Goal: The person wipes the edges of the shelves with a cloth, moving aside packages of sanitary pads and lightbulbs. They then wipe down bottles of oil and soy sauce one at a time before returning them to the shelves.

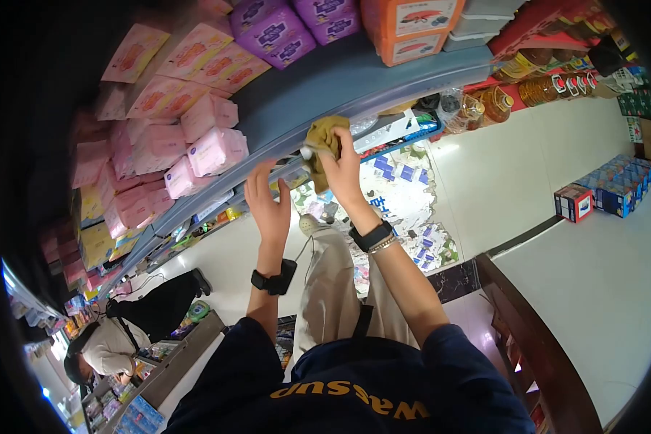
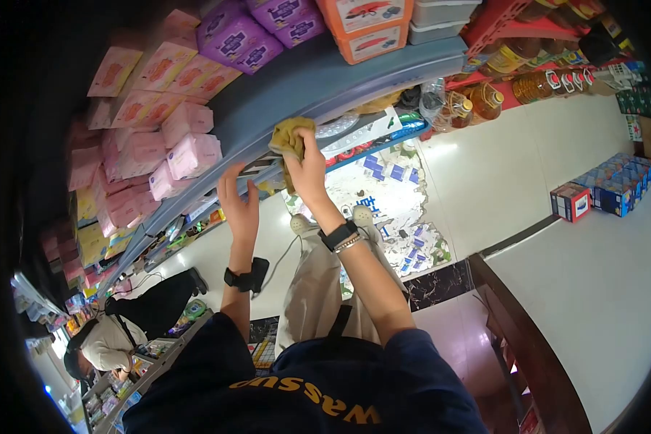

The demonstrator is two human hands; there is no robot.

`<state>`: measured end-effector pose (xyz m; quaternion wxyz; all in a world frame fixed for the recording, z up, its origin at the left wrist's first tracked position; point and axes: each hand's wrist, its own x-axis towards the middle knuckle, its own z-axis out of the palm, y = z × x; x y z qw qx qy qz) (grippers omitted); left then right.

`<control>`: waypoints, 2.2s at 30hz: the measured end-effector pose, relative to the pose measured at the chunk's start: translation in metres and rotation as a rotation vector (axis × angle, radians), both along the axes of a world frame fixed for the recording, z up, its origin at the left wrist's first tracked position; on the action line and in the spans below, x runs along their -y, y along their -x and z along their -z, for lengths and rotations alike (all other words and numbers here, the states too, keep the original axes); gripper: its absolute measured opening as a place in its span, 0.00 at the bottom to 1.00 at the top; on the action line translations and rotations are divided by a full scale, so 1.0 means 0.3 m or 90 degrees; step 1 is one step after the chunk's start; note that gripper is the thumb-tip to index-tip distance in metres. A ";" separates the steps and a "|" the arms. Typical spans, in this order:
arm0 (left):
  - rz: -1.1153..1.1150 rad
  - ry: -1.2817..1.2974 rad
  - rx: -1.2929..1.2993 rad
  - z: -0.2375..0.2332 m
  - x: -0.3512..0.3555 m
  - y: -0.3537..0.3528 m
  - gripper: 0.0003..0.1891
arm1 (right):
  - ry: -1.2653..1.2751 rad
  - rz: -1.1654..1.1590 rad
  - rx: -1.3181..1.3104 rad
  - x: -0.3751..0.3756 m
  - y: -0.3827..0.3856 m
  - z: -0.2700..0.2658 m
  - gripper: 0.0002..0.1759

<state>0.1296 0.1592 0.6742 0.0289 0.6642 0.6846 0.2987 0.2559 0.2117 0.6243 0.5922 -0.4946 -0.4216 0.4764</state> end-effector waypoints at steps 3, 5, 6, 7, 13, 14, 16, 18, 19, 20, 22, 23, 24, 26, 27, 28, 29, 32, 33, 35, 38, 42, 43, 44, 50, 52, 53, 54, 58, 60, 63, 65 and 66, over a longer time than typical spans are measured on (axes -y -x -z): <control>-0.105 0.068 0.234 0.053 0.084 0.056 0.14 | -0.016 0.066 0.135 0.006 -0.033 0.008 0.17; -0.122 0.094 0.342 0.118 0.150 0.101 0.12 | 0.052 0.173 0.064 -0.032 -0.100 -0.029 0.15; -0.132 0.122 0.454 0.143 0.180 0.120 0.11 | 0.020 0.257 0.105 -0.060 -0.128 -0.037 0.14; -0.133 0.121 0.452 0.155 0.209 0.129 0.11 | 0.035 0.290 0.033 -0.082 -0.149 -0.044 0.14; -0.133 0.268 0.559 0.175 0.330 0.101 0.11 | -0.011 0.227 0.075 -0.081 -0.034 0.018 0.14; -0.140 0.273 0.576 0.173 0.337 0.094 0.11 | -0.017 0.188 0.112 -0.056 0.012 0.039 0.13; -0.159 0.278 0.616 0.176 0.346 0.094 0.11 | -0.012 0.128 0.164 -0.008 0.105 0.040 0.13; -0.186 0.277 0.629 0.178 0.342 0.105 0.12 | -0.011 0.049 0.227 0.046 0.199 0.022 0.13; -0.207 0.278 0.639 0.173 0.334 0.112 0.12 | -0.018 -0.010 0.274 0.078 0.240 0.021 0.13; -0.207 0.277 0.638 0.168 0.326 0.119 0.12 | -0.040 -0.112 0.310 0.099 0.284 0.020 0.14; -0.234 0.230 0.697 0.139 0.295 0.135 0.14 | -0.063 -0.210 0.341 0.118 0.324 0.017 0.15; -0.234 0.231 0.695 0.124 0.281 0.144 0.14 | -0.008 -0.232 0.311 0.124 0.332 0.019 0.14; -0.266 0.194 0.721 0.096 0.261 0.150 0.14 | 0.047 -0.254 0.280 0.128 0.337 0.007 0.14; -0.286 0.147 0.749 0.097 0.240 0.192 0.15 | 0.049 -0.188 0.184 0.139 0.303 -0.005 0.14; -0.287 0.146 0.750 0.093 0.229 0.198 0.15 | 0.050 -0.119 0.092 0.137 0.265 -0.025 0.14; -0.312 0.159 0.759 0.085 0.217 0.200 0.15 | 0.045 -0.038 0.067 0.130 0.220 -0.062 0.10; -0.336 0.172 0.769 0.080 0.207 0.204 0.16 | 0.040 0.042 0.041 0.119 0.169 -0.097 0.07; -0.344 0.195 0.855 0.081 0.183 0.215 0.19 | 0.075 0.221 0.052 0.046 0.032 -0.110 0.07; -0.353 0.208 0.912 0.076 0.173 0.213 0.19 | 0.083 0.257 0.032 0.013 0.007 -0.102 0.07; -0.346 0.223 0.903 0.067 0.171 0.205 0.19 | 0.067 0.221 0.032 -0.025 0.033 -0.085 0.06; -0.343 0.248 0.884 0.085 0.187 0.200 0.19 | -0.023 0.179 0.157 -0.019 0.166 -0.032 0.12; -0.380 0.279 0.862 0.096 0.228 0.204 0.19 | 0.022 -0.126 0.261 0.089 0.284 0.013 0.11; -0.375 0.274 0.863 0.092 0.232 0.206 0.19 | 0.032 -0.223 0.307 0.104 0.284 -0.026 0.11; -0.370 0.270 0.866 0.085 0.239 0.210 0.18 | 0.018 -0.156 0.233 0.115 0.276 -0.056 0.12; -0.355 0.239 0.873 0.031 0.240 0.195 0.13 | 0.007 0.125 0.339 -0.069 0.000 -0.293 0.16; -0.334 0.248 0.883 0.036 0.248 0.187 0.14 | 0.063 0.095 0.436 -0.144 -0.051 -0.341 0.15; -0.317 0.258 0.890 0.039 0.253 0.183 0.14 | 0.091 0.011 0.592 -0.183 -0.052 -0.327 0.14; -0.302 0.256 0.898 0.030 0.259 0.171 0.14 | 0.121 -0.077 0.746 -0.202 -0.048 -0.317 0.14; -0.311 0.280 0.903 0.029 0.285 0.137 0.14 | 0.016 -0.222 0.770 -0.184 0.072 -0.281 0.12; -0.309 0.289 0.905 0.032 0.299 0.128 0.14 | 0.003 -0.250 0.767 -0.172 0.127 -0.284 0.12; -0.285 0.297 0.900 0.001 0.305 0.123 0.14 | -0.064 -0.360 0.658 -0.147 0.142 -0.299 0.13; -0.243 0.294 0.894 -0.016 0.301 0.127 0.14 | -0.021 -0.236 0.296 -0.111 0.124 -0.289 0.13; -0.219 0.302 0.905 -0.026 0.310 0.132 0.15 | -0.006 -0.208 0.137 -0.079 0.098 -0.279 0.14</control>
